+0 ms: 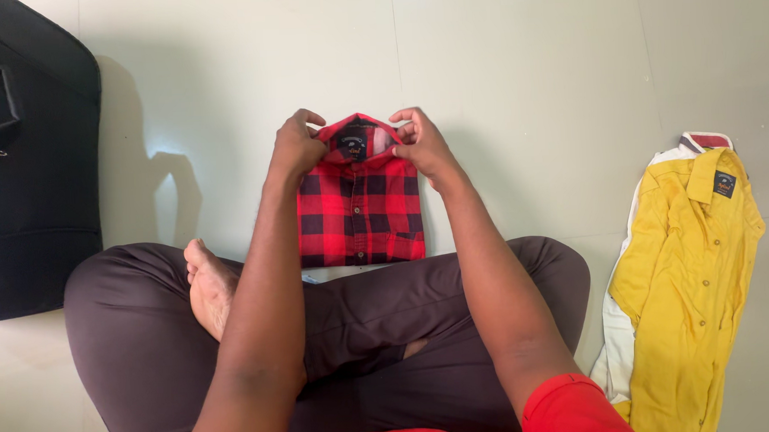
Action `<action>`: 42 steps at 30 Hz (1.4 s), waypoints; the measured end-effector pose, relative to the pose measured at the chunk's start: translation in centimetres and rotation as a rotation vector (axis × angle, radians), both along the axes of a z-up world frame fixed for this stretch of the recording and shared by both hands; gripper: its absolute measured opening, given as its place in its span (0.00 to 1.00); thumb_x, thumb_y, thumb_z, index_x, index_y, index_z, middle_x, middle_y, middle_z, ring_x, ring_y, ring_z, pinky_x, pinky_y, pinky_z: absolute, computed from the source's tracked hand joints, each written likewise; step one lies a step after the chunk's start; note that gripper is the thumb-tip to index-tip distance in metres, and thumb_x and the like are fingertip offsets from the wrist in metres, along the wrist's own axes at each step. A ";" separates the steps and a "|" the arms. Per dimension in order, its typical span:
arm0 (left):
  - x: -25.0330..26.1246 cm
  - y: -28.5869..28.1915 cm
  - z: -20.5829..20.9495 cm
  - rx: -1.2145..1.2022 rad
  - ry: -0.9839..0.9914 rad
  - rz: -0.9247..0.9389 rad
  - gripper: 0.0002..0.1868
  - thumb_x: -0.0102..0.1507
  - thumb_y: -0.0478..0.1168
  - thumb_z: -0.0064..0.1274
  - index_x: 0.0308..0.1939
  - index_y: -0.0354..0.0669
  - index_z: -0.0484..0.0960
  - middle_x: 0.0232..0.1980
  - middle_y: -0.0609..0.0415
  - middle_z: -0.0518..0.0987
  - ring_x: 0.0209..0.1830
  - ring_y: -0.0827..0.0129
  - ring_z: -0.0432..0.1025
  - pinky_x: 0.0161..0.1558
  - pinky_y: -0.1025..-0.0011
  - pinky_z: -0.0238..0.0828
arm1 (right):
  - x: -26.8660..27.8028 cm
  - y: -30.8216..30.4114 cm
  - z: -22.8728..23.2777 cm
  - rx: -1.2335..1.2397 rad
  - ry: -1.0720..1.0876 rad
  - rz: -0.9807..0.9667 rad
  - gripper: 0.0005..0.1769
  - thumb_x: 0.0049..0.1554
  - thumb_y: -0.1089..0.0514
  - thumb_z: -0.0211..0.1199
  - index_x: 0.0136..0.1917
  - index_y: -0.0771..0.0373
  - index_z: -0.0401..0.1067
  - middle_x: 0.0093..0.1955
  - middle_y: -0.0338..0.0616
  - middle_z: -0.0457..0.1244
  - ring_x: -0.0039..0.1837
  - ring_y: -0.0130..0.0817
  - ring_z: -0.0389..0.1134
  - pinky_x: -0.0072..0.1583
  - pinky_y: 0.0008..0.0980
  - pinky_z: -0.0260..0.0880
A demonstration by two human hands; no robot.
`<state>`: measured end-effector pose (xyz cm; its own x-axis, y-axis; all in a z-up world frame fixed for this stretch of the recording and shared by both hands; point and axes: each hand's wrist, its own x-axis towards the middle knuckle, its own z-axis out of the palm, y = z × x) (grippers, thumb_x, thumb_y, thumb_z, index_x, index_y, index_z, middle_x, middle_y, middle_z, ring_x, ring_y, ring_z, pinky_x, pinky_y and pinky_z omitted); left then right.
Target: The person folds a red and black checkered shirt on the floor and then places it into a black bag.
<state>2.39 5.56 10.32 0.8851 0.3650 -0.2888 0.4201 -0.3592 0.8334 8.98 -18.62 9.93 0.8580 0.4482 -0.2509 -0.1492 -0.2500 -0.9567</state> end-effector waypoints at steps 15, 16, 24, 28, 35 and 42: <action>0.7 0.6 -0.5 -0.062 -0.132 0.055 0.10 0.56 0.30 0.61 0.42 0.34 0.85 0.39 0.49 0.84 0.37 0.70 0.78 0.38 0.73 0.76 | 0.9 0.6 0.7 -0.145 -0.112 -0.040 0.05 0.56 0.64 0.63 0.48 0.62 0.72 0.42 0.37 0.68 0.42 0.23 0.69 0.46 0.26 0.71; 0.8 0.7 -0.9 -0.021 -0.118 0.076 0.09 0.57 0.30 0.60 0.41 0.34 0.85 0.38 0.49 0.84 0.36 0.69 0.78 0.38 0.72 0.76 | 0.9 0.6 0.7 -0.149 -0.128 -0.036 0.06 0.55 0.65 0.63 0.47 0.62 0.72 0.42 0.38 0.68 0.42 0.23 0.69 0.46 0.26 0.71; 0.6 1.6 -1.7 -0.467 -0.087 0.270 0.08 0.62 0.27 0.51 0.42 0.31 0.84 0.35 0.48 0.83 0.32 0.70 0.77 0.35 0.72 0.76 | 0.6 0.5 1.0 -0.259 -0.208 -0.017 0.07 0.54 0.69 0.62 0.46 0.62 0.72 0.44 0.38 0.70 0.43 0.23 0.71 0.47 0.27 0.72; 0.5 1.8 -1.0 -0.434 0.001 0.227 0.10 0.63 0.26 0.48 0.42 0.32 0.84 0.36 0.49 0.83 0.33 0.70 0.77 0.36 0.71 0.77 | 0.7 0.5 0.9 -0.273 -0.231 -0.015 0.08 0.53 0.70 0.63 0.46 0.62 0.72 0.44 0.38 0.70 0.43 0.24 0.72 0.47 0.27 0.73; 0.2 2.8 -0.4 -0.409 0.137 0.076 0.08 0.66 0.39 0.56 0.40 0.37 0.84 0.35 0.54 0.80 0.31 0.74 0.68 0.36 0.72 0.68 | 0.9 0.0 0.7 -0.280 -0.217 -0.032 0.10 0.53 0.69 0.64 0.49 0.61 0.73 0.45 0.38 0.70 0.43 0.25 0.69 0.47 0.28 0.73; 1.1 3.7 -4.5 -0.722 0.007 0.156 0.11 0.71 0.42 0.53 0.39 0.38 0.78 0.35 0.56 0.76 0.33 0.73 0.66 0.40 0.71 0.68 | 1.4 0.0 -0.3 -0.198 -0.158 -0.028 0.09 0.56 0.62 0.67 0.52 0.62 0.76 0.44 0.37 0.72 0.44 0.22 0.72 0.48 0.25 0.73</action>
